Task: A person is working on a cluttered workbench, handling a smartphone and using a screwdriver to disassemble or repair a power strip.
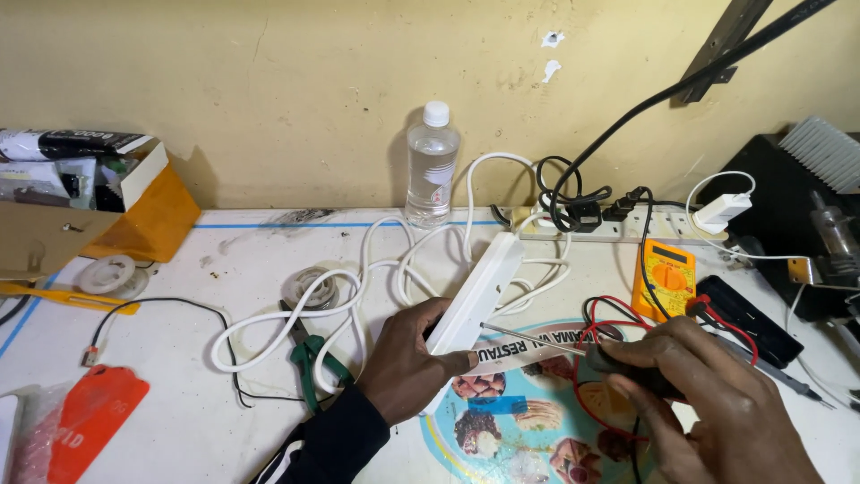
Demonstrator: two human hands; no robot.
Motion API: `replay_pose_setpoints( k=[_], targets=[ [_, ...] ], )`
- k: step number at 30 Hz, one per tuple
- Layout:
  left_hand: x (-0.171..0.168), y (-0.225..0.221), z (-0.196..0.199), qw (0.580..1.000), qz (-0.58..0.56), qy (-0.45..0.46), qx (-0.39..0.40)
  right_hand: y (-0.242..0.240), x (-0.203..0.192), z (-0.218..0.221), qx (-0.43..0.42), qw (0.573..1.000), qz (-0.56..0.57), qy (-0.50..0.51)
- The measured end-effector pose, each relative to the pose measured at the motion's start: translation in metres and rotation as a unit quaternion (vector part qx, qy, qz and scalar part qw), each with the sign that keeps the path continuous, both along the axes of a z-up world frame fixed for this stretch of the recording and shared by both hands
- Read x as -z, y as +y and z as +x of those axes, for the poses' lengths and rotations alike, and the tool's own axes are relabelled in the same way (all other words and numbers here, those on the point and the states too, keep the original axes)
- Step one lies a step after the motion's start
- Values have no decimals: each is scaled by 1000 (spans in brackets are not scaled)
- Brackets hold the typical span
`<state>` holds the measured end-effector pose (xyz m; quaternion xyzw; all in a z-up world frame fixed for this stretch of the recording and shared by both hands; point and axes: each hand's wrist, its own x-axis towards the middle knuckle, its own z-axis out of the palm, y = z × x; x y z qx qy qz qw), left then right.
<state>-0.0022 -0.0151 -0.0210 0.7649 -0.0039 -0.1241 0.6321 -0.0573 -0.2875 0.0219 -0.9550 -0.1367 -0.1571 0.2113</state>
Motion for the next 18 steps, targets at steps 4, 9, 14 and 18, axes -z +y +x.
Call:
replay_pose_setpoints(
  k=[4, 9, 14, 18],
  targets=[
    [5, 0, 1, 999, -30, -11, 0, 1, 9, 7, -138, 954, -137, -229],
    [20, 7, 1, 998, 20, -60, 29, 2, -3, 3, -93, 991, 24, -92],
    [21, 13, 1, 992, -27, -89, 91, 10, 8, 10, 40, 852, 410, 323],
    [4, 8, 2, 997, -5, -15, 71, 36, -22, 21, 183, 655, 537, 499]
  ],
)
